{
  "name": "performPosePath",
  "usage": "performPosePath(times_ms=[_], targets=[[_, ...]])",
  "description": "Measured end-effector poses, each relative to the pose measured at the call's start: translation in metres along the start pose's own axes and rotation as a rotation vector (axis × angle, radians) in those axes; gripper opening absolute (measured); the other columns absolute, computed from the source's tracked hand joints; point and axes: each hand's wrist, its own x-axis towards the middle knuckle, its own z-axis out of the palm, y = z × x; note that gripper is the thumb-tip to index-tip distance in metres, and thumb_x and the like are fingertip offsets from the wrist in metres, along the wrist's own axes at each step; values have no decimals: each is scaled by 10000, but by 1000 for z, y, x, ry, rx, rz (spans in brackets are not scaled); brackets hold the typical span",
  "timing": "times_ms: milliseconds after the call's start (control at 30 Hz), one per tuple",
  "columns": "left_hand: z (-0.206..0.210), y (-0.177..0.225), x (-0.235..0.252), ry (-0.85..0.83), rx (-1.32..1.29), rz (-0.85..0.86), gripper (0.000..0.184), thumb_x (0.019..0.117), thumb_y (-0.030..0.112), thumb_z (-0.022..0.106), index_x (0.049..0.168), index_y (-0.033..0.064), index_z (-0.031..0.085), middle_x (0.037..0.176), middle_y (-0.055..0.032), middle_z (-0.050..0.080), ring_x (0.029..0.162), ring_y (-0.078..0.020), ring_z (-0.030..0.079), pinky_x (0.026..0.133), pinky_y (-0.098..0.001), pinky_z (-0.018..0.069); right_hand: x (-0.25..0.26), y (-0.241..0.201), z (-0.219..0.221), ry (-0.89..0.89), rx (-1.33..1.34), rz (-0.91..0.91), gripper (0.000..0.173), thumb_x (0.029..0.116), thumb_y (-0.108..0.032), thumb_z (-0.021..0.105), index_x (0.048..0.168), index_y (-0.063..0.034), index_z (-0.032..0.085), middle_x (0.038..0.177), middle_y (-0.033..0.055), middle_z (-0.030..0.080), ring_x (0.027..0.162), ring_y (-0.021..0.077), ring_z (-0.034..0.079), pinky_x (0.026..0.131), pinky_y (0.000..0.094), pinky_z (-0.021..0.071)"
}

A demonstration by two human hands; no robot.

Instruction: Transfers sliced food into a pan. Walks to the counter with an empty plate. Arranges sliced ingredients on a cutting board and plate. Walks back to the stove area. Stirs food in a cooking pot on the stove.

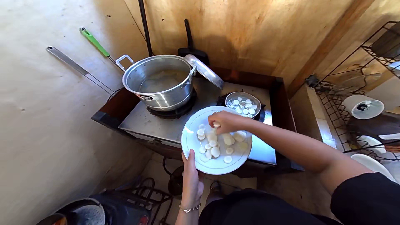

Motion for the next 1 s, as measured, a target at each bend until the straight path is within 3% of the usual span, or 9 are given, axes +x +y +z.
performPosePath(times_ms=[100, 233, 333, 433, 500, 633, 733, 867, 1000], targets=[[4, 0, 13, -19, -24, -17, 531, 1131, 316, 318, 1621, 198, 153, 1391, -165, 567, 1121, -217, 682, 837, -354, 615, 9, 20, -16, 14, 321, 49, 191, 925, 70, 623, 1116, 65, 604, 946, 171, 608, 697, 177, 561, 614, 330, 493], [9, -2, 28, -34, -24, -22, 536, 1130, 317, 319, 1623, 196, 150, 1435, -168, 531, 1181, -223, 648, 901, -373, 590, 5, 35, -52, 103, 518, 43, 192, 932, 40, 573, 1124, 36, 580, 979, 130, 607, 723, 156, 566, 631, 325, 496], [7, -4, 39, -34, -6, -7, 535, 1129, 334, 315, 1621, 204, 148, 1436, -165, 535, 1190, -229, 646, 909, -378, 591, 3, 80, -75, 275, 458, 29, 209, 834, -83, 622, 1040, -51, 611, 863, 36, 640, 636, 84, 585, 548, 267, 502], [2, -3, 44, -22, 14, -10, 541, 1130, 334, 312, 1626, 209, 134, 1451, -173, 520, 1209, -236, 633, 924, -388, 581, -2, 127, -82, 404, 146, 282, 218, 875, -28, 711, 1084, -4, 654, 919, 183, 672, 692, 280, 644, 622, 483, 550], [-1, -1, 46, -8, 28, -11, 548, 1129, 338, 317, 1627, 214, 126, 1464, -172, 506, 1218, -231, 625, 927, -384, 578, 0, 156, -69, 404, -8, 444, 260, 870, -16, 746, 1113, 39, 674, 986, 282, 682, 835, 436, 675, 753, 641, 539], [-7, 1, 45, 10, 35, -16, 560, 1128, 346, 316, 1634, 226, 109, 1474, -180, 496, 1201, -249, 636, 895, -390, 590, 2, 186, -48, 262, -173, 570, 374, 892, -113, 780, 1230, 15, 682, 1154, 323, 669, 1080, 529, 639, 918, 732, 478], [-9, 2, 41, 1, 53, -10, 550, 1129, 372, 289, 1627, 215, 116, 1450, -176, 513, 1178, -237, 650, 868, -378, 601, -12, 132, -59, 307, -255, 494, 407, 1013, -278, 666, 1334, -29, 662, 1283, 288, 652, 1233, 509, 591, 1017, 729, 425], [-8, -1, 33, -20, 89, 12, 555, 1124, 397, 265, 1625, 206, 121, 1481, -163, 488, 1221, -220, 625, 910, -377, 588, -7, 40, -34, 429, -166, 36, 312, 1056, -279, 572, 1160, -24, 719, 1214, 197, 689, 1154, 370, 655, 1001, 592, 504], [-7, -5, 19, -34, 89, 52, 580, 1121, 392, 262, 1635, 183, 94, 1545, -160, 424, 1310, -214, 559, 1006, -390, 540, 26, -1, 25, 118, -62, -31, 635, 1005, -575, 561, 1412, -89, 591, 1490, 232, 490, 1369, 456, 454, 1095, 647, 389]])
